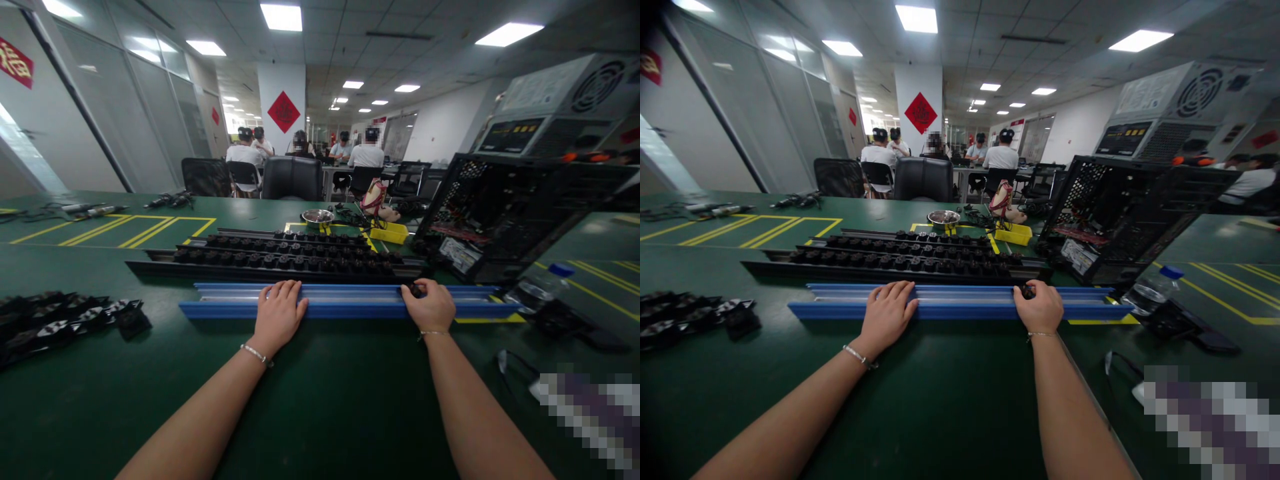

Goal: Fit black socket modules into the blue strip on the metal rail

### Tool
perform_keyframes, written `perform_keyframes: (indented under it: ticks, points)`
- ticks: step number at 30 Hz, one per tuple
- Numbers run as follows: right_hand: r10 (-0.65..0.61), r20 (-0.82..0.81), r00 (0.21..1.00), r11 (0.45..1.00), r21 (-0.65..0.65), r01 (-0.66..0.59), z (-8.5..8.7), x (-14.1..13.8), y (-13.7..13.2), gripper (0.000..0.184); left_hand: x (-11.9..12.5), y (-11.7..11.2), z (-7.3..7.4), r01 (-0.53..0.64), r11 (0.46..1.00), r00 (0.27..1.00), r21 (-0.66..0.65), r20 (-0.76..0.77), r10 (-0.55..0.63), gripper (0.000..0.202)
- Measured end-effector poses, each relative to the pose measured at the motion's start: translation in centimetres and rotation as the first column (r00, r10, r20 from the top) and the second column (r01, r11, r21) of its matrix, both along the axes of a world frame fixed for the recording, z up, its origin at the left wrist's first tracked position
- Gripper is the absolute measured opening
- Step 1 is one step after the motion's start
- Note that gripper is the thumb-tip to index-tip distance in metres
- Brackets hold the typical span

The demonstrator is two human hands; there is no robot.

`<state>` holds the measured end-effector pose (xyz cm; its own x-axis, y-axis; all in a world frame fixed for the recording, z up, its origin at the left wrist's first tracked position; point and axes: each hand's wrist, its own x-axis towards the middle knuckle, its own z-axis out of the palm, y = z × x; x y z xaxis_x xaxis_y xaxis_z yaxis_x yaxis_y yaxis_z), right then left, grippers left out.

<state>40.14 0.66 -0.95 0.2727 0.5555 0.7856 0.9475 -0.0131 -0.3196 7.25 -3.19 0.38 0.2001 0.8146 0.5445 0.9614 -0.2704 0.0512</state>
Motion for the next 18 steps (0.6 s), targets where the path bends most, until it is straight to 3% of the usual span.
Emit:
perform_keyframes:
  ticks: [12, 18]
  points:
    - [0.075, 0.029, 0.997, 0.997, -0.001, -0.075, -0.1, -1.2, 0.1, 0.022, 0.0, 0.1, -0.2, 0.01, 1.0, 1.0, 0.011, -0.006, -0.01, 0.045]
    - [0.034, -0.02, 0.999, 0.997, -0.064, -0.035, 0.0, -1.4, 0.0, 0.03, -0.1, 0.1, -0.3, 0.009, 1.0, 1.0, 0.009, -0.003, -0.009, 0.046]
